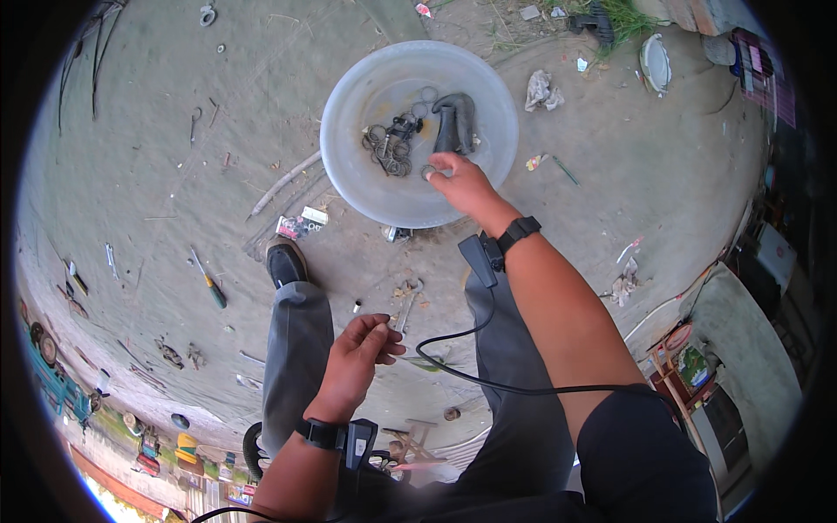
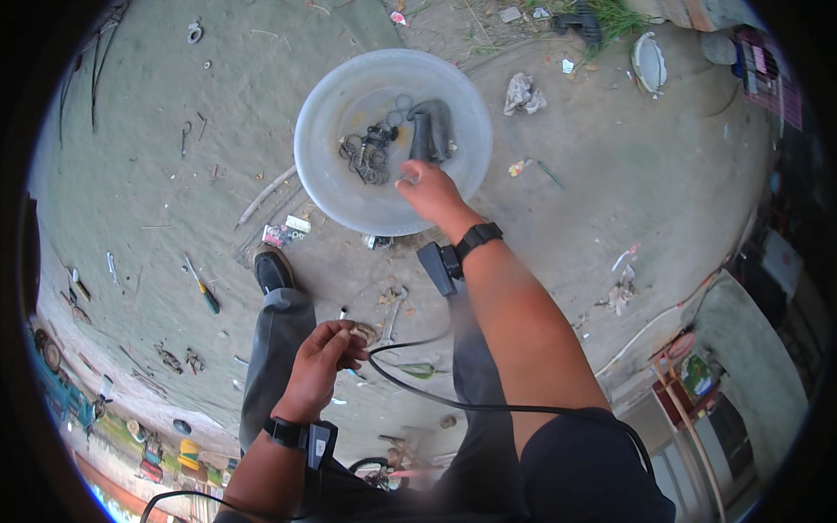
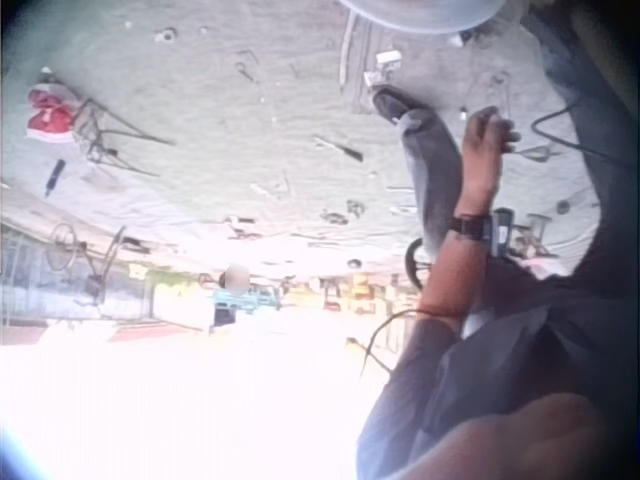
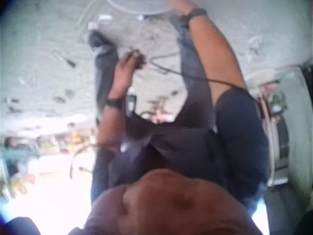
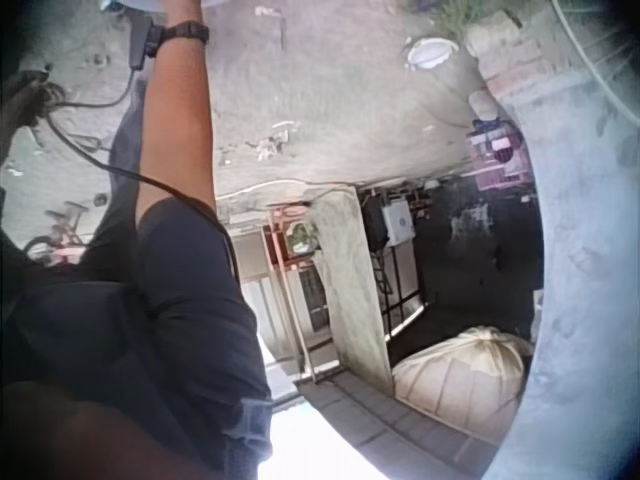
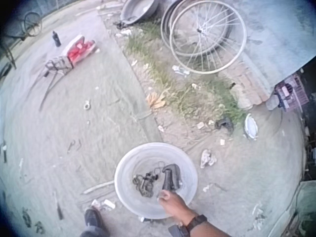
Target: The person walks around a cluttered outdoor area, picks up a bicycle gear shifter from a basin, and then uses a multi-tool to adjust the shifter on the bicycle handlebar. The person manipulates the shifter and tool repeatedly.
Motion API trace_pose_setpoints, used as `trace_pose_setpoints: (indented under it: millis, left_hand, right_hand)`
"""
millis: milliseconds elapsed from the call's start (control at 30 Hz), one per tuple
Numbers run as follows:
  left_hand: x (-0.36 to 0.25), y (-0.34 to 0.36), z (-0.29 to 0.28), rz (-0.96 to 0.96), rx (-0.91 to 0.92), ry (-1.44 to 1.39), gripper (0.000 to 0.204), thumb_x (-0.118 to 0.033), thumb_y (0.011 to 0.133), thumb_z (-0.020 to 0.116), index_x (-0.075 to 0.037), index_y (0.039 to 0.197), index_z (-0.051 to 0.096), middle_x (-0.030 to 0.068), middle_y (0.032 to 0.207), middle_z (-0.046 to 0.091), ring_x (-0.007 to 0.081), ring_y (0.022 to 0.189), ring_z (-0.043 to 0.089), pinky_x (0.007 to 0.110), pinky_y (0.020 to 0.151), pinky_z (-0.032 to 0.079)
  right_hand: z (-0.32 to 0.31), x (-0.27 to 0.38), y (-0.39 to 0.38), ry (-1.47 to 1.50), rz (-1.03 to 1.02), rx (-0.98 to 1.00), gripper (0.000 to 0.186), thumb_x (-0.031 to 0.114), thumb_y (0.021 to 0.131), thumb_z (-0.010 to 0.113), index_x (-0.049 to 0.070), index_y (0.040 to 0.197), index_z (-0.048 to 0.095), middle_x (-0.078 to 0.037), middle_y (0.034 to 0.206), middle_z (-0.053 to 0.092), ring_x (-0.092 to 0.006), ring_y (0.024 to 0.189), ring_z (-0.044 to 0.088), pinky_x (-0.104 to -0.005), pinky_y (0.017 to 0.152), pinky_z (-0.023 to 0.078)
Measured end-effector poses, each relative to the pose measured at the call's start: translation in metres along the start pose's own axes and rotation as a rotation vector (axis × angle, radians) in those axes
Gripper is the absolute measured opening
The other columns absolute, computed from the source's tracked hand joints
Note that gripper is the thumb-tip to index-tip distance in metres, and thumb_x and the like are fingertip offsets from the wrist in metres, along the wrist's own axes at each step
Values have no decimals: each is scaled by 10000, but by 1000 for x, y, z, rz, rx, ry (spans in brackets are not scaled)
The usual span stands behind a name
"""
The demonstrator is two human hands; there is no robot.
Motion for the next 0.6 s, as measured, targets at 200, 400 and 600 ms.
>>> trace_pose_setpoints:
  millis: [200,400,600]
  left_hand:
    - [-16,-7,-3,8,18,-38,313,-200,1062,535,2,1300,552,121,1083,695,197,940,708,294,806,524]
    - [-26,-9,-11,-3,-9,-90,293,-172,1062,525,-8,1303,562,115,1079,701,199,937,709,303,807,528]
    - [-30,-10,-13,6,-13,-118,233,-161,1063,525,-19,1242,571,90,1002,697,207,899,720,301,780,543]
  right_hand:
    - [11,17,30,-181,7,-16,570,343,902,683,84,1398,569,-208,1427,531,-360,1275,564,-419,1064,462]
    - [22,22,54,-239,27,13,644,371,884,709,94,1442,545,-222,1447,503,-364,1297,550,-414,1087,444]
    - [40,18,59,-334,34,77,716,386,881,704,109,1502,480,-246,1454,487,-387,1301,541,-421,1088,442]
Point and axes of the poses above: each hand's wrist, its own y-axis towards the middle knuckle, its own z-axis out of the palm, x = y × z, the point moved 2 cm from there along y, towards the middle knuckle
